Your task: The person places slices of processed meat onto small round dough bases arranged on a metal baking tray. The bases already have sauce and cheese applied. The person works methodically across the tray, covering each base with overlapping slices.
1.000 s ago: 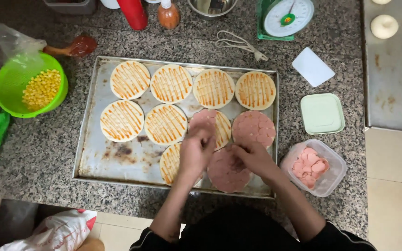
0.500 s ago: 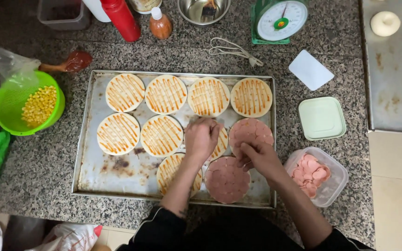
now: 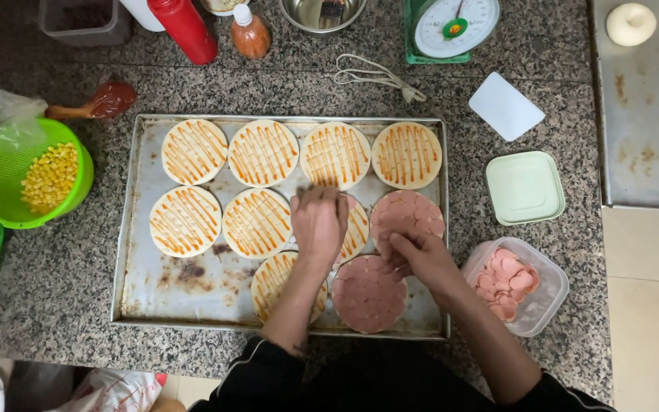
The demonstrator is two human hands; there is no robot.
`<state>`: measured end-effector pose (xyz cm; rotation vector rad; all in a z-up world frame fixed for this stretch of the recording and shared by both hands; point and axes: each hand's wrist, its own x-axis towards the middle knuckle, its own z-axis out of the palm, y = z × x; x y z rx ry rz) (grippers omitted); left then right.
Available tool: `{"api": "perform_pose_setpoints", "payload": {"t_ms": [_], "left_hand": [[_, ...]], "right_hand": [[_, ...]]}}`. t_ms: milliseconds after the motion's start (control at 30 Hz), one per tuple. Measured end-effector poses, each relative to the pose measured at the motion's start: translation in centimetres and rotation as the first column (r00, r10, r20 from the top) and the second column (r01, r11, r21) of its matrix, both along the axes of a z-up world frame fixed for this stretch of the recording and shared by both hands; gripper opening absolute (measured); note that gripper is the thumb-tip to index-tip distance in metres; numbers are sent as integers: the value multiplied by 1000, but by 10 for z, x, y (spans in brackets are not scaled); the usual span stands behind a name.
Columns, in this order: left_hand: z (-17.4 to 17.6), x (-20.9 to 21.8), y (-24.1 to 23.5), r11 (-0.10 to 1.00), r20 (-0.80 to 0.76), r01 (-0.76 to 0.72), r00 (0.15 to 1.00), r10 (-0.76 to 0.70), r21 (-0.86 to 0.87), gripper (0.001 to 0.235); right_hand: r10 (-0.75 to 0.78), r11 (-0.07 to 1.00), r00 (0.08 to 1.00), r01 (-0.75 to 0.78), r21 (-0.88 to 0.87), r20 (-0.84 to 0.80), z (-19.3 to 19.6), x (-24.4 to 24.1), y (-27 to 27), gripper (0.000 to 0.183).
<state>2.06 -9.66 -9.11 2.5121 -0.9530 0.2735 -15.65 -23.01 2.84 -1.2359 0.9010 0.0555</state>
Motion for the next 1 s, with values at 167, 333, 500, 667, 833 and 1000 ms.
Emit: {"api": "perform_pose_setpoints", "payload": {"t_ms": [167,333,500,667,833,1000], "left_hand": [[42,-9,22,991,-123,-40,992,24,-129,9],[158,-45,27,968,-257,1,964,-67,-250,22],[92,-75,9,941,-353,115,907,-230,-317,30],[118,-134,-23,924,-617,320,690,-379,-211,30],[123,-175,-41,905,-644,398,656,-394,-149,58],[145,-202,-46,927,-743,367,599,-300,-78,68]], "right_hand": [[-91,991,996,92,-100,18,-11,-18,-16,37],[-185,958,981,194,-210,60,-6,-64,-62,34],[-218,921,975,222,-320,47,19,-122,-105,32],[188,678,863,-459,-573,-468,54,-131,-100,38],[393,397,671,-740,-543,-629,-1,-125,-88,57],[386,276,585,-811,-516,-713,-18,-118,-89,68]]}}
